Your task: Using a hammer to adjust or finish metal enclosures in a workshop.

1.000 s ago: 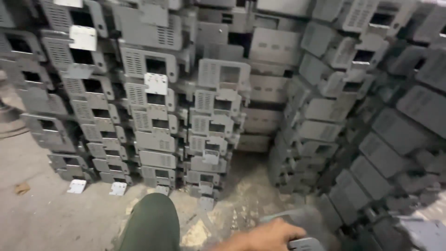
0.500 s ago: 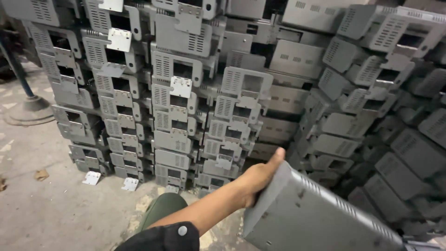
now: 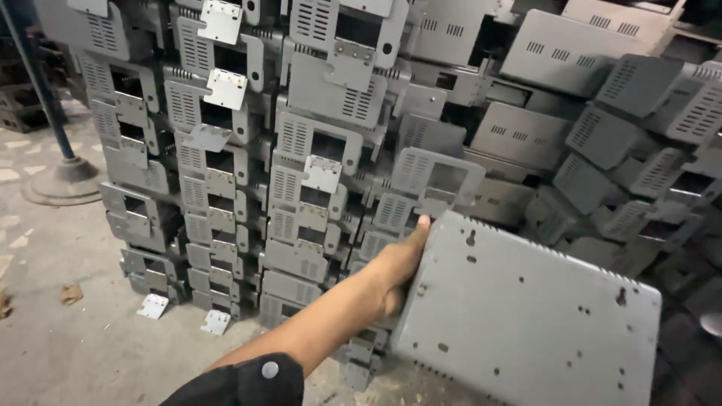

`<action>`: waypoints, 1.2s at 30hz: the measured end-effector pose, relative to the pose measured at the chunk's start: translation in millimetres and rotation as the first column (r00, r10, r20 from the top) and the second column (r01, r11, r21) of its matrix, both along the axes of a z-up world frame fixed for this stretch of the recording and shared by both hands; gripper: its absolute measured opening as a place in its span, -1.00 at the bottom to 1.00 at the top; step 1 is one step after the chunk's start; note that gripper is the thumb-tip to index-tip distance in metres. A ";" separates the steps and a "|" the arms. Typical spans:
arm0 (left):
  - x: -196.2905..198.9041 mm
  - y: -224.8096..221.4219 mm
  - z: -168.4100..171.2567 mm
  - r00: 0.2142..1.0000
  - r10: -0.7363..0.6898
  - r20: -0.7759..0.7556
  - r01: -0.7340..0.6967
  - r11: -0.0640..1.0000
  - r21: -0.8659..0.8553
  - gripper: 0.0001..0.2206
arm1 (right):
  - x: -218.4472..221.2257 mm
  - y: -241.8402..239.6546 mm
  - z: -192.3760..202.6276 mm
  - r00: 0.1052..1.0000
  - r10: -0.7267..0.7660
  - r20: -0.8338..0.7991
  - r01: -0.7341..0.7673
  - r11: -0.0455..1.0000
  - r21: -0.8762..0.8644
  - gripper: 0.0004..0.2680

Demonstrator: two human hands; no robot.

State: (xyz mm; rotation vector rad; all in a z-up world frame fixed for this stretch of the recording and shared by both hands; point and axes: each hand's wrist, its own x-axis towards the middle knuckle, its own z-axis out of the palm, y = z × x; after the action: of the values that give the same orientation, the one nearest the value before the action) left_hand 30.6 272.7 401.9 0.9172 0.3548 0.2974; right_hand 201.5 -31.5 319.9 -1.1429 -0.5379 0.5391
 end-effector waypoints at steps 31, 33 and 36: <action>229.7 261.1 132.4 0.923 0.369 0.109 -0.114 -0.009 0.993 -0.68 | 173.6 351.8 127.2 0.983 -0.102 0.150 0.144 0.941 -0.307 -0.54; 229.6 262.7 111.1 0.925 0.361 0.116 -0.066 -0.149 0.987 -0.63 | 158.1 354.6 122.6 0.984 -0.148 0.094 0.170 0.936 -0.309 -0.50; 209.1 245.8 99.3 0.959 0.280 -0.055 0.113 -0.196 0.974 -0.58 | 150.1 335.0 122.4 0.988 -0.150 0.027 0.152 0.976 -0.156 -0.61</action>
State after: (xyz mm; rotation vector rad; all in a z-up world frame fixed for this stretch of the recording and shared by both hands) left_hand 239.7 518.5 501.1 2.6965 0.3867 0.6294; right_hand 351.7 303.5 442.3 -1.3277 -0.4227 0.4471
